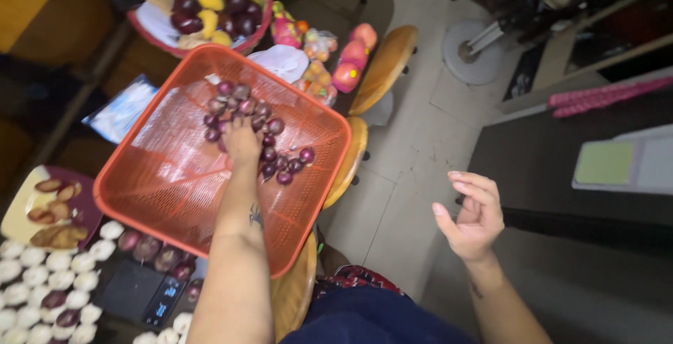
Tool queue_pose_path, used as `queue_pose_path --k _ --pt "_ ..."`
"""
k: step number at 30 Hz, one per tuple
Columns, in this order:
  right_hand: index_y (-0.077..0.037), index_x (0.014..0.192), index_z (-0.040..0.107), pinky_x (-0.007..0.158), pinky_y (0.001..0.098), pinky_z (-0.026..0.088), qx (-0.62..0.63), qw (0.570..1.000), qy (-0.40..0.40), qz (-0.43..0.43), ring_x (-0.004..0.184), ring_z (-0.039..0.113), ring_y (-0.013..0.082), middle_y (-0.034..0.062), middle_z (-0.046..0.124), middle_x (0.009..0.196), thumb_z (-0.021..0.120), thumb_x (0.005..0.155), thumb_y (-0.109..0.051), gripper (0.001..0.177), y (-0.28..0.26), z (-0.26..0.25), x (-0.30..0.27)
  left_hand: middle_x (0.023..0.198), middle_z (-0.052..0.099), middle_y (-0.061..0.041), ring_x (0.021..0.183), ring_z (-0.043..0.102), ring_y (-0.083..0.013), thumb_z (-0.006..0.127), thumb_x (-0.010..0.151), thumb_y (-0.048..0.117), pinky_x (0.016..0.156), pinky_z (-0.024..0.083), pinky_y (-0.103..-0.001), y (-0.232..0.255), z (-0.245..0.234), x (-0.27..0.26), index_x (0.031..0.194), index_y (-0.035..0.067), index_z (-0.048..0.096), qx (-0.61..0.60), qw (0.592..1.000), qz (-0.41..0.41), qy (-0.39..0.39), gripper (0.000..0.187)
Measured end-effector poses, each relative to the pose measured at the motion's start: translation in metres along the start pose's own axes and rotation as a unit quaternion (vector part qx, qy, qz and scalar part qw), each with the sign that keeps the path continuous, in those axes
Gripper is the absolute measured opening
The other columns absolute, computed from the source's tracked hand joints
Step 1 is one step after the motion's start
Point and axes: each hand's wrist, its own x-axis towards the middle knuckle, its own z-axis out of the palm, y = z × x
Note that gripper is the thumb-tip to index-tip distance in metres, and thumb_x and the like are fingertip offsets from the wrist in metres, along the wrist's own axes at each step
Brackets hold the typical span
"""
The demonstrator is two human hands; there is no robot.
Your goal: The recorder is sorting and weighing red onions into different piles on a table.
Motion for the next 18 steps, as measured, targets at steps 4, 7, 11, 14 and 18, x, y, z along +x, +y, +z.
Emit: queue_pose_path --k 4,7,11,14,18 --pt "0.001 0.125 0.056 0.115 0.0368 0.050 -0.012 1.000 0.021 0.014 0.127 0.060 0.0248 0.0154 0.054 0.133 0.077 0.079 0.012 0.052 0.003 -0.001 -0.001 0.130 0.062 -0.007 0.124 0.052 -0.0311 0.081 0.081 0.037 0.102 0.041 -0.053 0.004 0.008 0.005 0.134 0.018 0.063 0.088 0.995 -0.001 -0.046 0.058" --pt "0.001 0.124 0.056 0.114 0.0364 0.051 -0.039 0.999 0.018 0.006 0.125 0.061 0.0247 0.0163 0.056 0.131 0.078 0.079 0.011 0.051 0.004 0.003 0.007 0.130 0.063 -0.004 0.124 0.051 -0.0304 0.083 0.073 0.042 0.100 0.040 -0.055 0.012 0.010 0.020 0.130 0.018 0.063 0.121 0.992 0.022 -0.016 0.065" --pt "0.001 0.123 0.057 0.111 0.0353 0.051 -0.015 1.000 0.001 0.005 0.124 0.061 0.0247 0.0170 0.057 0.131 0.080 0.079 0.008 0.051 0.002 0.010 0.010 0.125 0.065 -0.007 0.122 0.053 -0.0311 0.085 0.071 0.041 0.098 0.041 -0.054 0.009 0.001 0.008 0.123 0.014 0.064 0.103 0.994 0.007 -0.040 0.063" --pt "0.001 0.123 0.057 0.112 0.0360 0.052 -0.004 1.000 0.000 0.001 0.124 0.061 0.0249 0.0164 0.057 0.131 0.080 0.079 0.008 0.050 0.006 0.017 0.013 0.119 0.065 -0.014 0.116 0.057 -0.0347 0.085 0.075 0.037 0.098 0.045 -0.051 0.006 -0.016 -0.006 0.121 0.009 0.063 0.022 1.000 0.008 -0.008 0.058" --pt "0.000 0.124 0.057 0.114 0.0371 0.050 0.020 1.000 -0.006 0.005 0.125 0.061 0.0246 0.0155 0.056 0.130 0.079 0.080 0.009 0.050 0.010 0.034 0.014 0.113 0.063 -0.020 0.108 0.061 -0.0397 0.083 0.078 0.026 0.094 0.050 -0.048 0.004 -0.054 -0.034 0.117 0.003 0.061 -0.156 0.984 0.042 0.079 0.050"
